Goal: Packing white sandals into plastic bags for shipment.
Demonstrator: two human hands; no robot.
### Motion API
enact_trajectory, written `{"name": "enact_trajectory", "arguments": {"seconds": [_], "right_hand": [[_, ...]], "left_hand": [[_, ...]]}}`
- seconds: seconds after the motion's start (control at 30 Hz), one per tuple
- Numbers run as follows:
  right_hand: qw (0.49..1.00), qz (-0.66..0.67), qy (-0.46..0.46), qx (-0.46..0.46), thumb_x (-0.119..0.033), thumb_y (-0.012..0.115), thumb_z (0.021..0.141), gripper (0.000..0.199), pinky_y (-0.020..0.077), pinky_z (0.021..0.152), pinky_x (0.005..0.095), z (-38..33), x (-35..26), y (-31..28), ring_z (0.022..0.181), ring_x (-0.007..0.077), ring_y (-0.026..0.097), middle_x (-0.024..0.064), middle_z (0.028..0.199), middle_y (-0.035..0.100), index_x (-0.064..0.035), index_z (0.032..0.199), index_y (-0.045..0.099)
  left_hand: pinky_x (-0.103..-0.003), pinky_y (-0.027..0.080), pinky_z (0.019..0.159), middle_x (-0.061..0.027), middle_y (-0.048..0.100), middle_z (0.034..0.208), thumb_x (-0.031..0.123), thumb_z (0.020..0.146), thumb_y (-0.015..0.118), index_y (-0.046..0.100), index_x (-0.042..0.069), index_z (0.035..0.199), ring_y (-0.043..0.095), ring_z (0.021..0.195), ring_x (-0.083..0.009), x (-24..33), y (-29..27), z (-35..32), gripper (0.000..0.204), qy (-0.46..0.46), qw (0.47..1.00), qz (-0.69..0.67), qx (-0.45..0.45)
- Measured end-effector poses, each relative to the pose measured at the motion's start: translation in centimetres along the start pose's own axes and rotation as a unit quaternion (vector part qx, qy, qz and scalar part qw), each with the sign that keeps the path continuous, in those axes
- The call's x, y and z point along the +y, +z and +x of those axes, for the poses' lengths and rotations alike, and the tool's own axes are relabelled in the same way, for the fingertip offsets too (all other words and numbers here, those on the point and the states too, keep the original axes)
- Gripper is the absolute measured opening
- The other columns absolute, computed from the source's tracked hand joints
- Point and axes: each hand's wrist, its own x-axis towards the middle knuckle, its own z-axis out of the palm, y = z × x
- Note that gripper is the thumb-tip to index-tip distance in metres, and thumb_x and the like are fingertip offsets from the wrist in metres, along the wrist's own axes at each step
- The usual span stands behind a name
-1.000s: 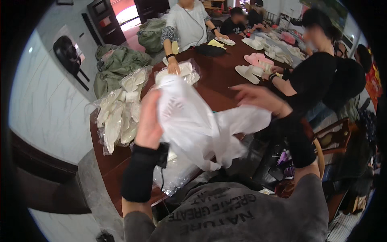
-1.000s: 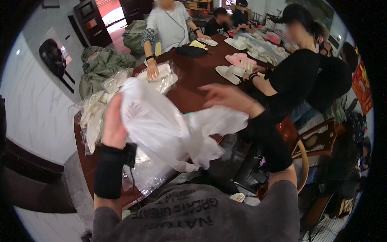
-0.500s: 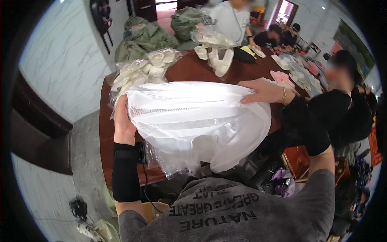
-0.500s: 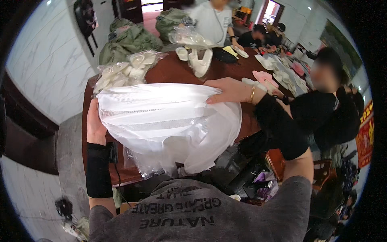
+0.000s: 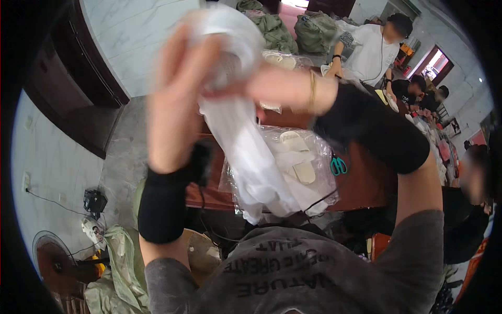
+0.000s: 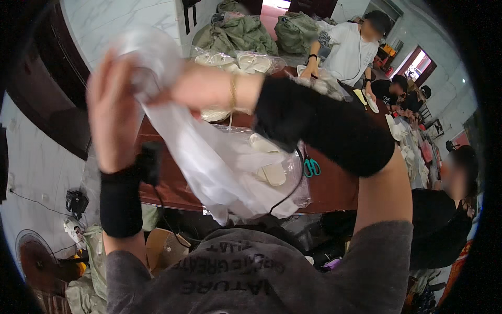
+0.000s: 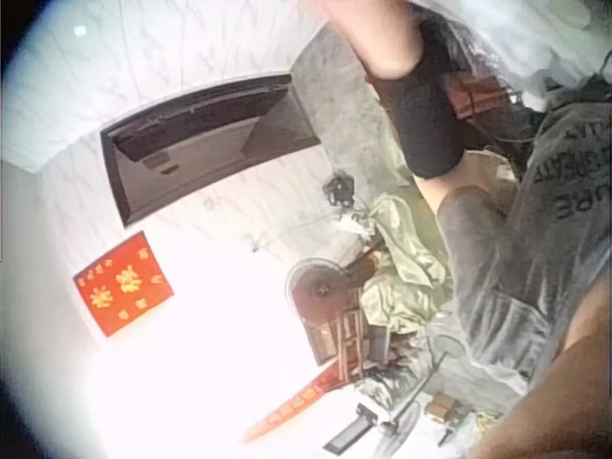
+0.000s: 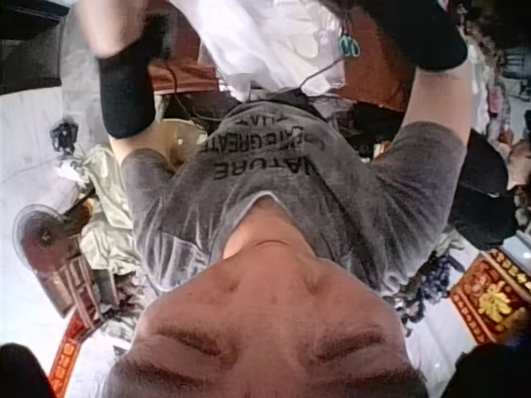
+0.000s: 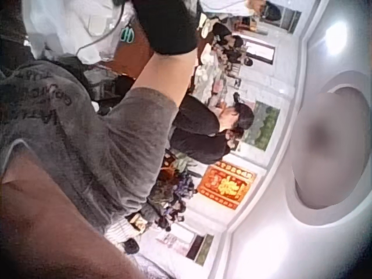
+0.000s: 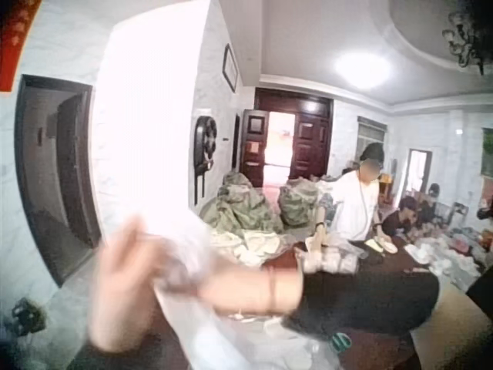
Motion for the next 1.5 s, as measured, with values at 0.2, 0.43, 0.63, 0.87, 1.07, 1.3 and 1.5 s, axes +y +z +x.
{"name": "enact_trajectory", "arguments": {"seconds": [0.2, 0.43, 0.63, 0.87, 1.07, 1.3, 1.5], "right_hand": [[0.950, 0.217, -0.225, 0.007, -0.035, 0.055, 0.095, 0.037, 0.0550, 0.061, 0.0354, -1.0, 1.0, -4.5, 0.068, 0.0207, 0.066, 0.0117, 0.079, 0.065, 0.0010, 0.095, 0.065], [0.902, 0.338, -0.259, -0.063, -0.033, 0.051, 0.097, 0.038, 0.0550, 0.067, 0.0384, -9.5, 6.7, -1.2, 0.076, 0.0248, 0.066, 0.0164, 0.087, 0.064, 0.0029, 0.100, 0.065], [0.839, 0.452, -0.290, -0.080, -0.031, 0.048, 0.098, 0.040, 0.0550, 0.073, 0.0410, -21.2, 10.5, 1.4, 0.083, 0.0282, 0.066, 0.0203, 0.093, 0.064, 0.0045, 0.104, 0.064], [0.757, 0.525, -0.380, -0.078, -0.029, 0.044, 0.099, 0.041, 0.0549, 0.079, 0.0440, -32.3, 10.3, 2.6, 0.091, 0.0323, 0.066, 0.0250, 0.101, 0.064, 0.0064, 0.108, 0.063], [0.685, 0.506, -0.488, -0.194, -0.027, 0.041, 0.100, 0.043, 0.0549, 0.084, 0.0466, -33.7, 9.3, -1.2, 0.097, 0.0357, 0.066, 0.0290, 0.107, 0.064, 0.0080, 0.112, 0.063], [0.698, 0.556, -0.447, -0.069, -0.018, 0.047, 0.098, 0.035, 0.0574, 0.074, 0.0422, -31.7, 13.7, 2.7, 0.084, 0.0412, 0.068, 0.0338, 0.099, 0.065, 0.0094, 0.105, 0.067], [0.591, 0.516, -0.562, 0.262, -0.018, 0.059, 0.092, 0.028, 0.0574, 0.047, 0.0322, -40.7, 10.0, -5.0, 0.053, 0.0234, 0.067, 0.0164, 0.062, 0.067, 0.0000, 0.075, 0.071]], "left_hand": [[-0.044, 0.030, 0.112, -0.0180, 0.034, 0.150, 0.049, 0.051, 0.092, 0.025, 0.002, 0.150, 0.033, 0.139, -0.0296, -6.2, -7.0, -13.6, 0.129, -0.282, 0.955, 0.012, -0.096], [-0.038, 0.042, 0.096, -0.0121, 0.067, 0.111, 0.019, 0.084, 0.072, 0.065, 0.003, 0.108, 0.058, 0.108, -0.0252, -6.6, -6.4, -18.1, 0.030, -0.310, 0.916, 0.255, 0.008], [-0.044, 0.034, 0.101, -0.0152, 0.065, 0.113, 0.027, 0.088, 0.066, 0.063, 0.003, 0.113, 0.058, 0.112, -0.0294, 2.1, -30.9, -27.2, 0.035, -0.320, 0.922, 0.045, -0.215], [-0.051, 0.025, 0.106, -0.0188, 0.063, 0.115, 0.037, 0.092, 0.059, 0.061, 0.004, 0.118, 0.057, 0.115, -0.0342, 0.0, -12.5, -16.4, 0.042, -0.274, 0.839, -0.216, -0.417], [-0.057, 0.017, 0.111, -0.0219, 0.061, 0.117, 0.045, 0.096, 0.053, 0.059, 0.004, 0.122, 0.056, 0.118, -0.0383, 3.7, 8.4, -13.0, 0.049, -0.143, 0.772, -0.394, -0.478], [-0.041, 0.047, 0.059, -0.0164, 0.063, 0.080, 0.015, 0.098, 0.054, 0.067, -0.007, 0.086, 0.062, 0.068, -0.0298, 4.0, 6.7, -9.9, 0.028, -0.090, 0.722, -0.482, -0.488], [-0.054, 0.027, 0.086, -0.0208, 0.058, 0.108, 0.039, 0.097, 0.046, 0.060, 0.002, 0.112, 0.050, 0.103, -0.0395, 4.9, 8.9, -11.1, 0.042, -0.079, 0.693, -0.454, -0.554]]}}
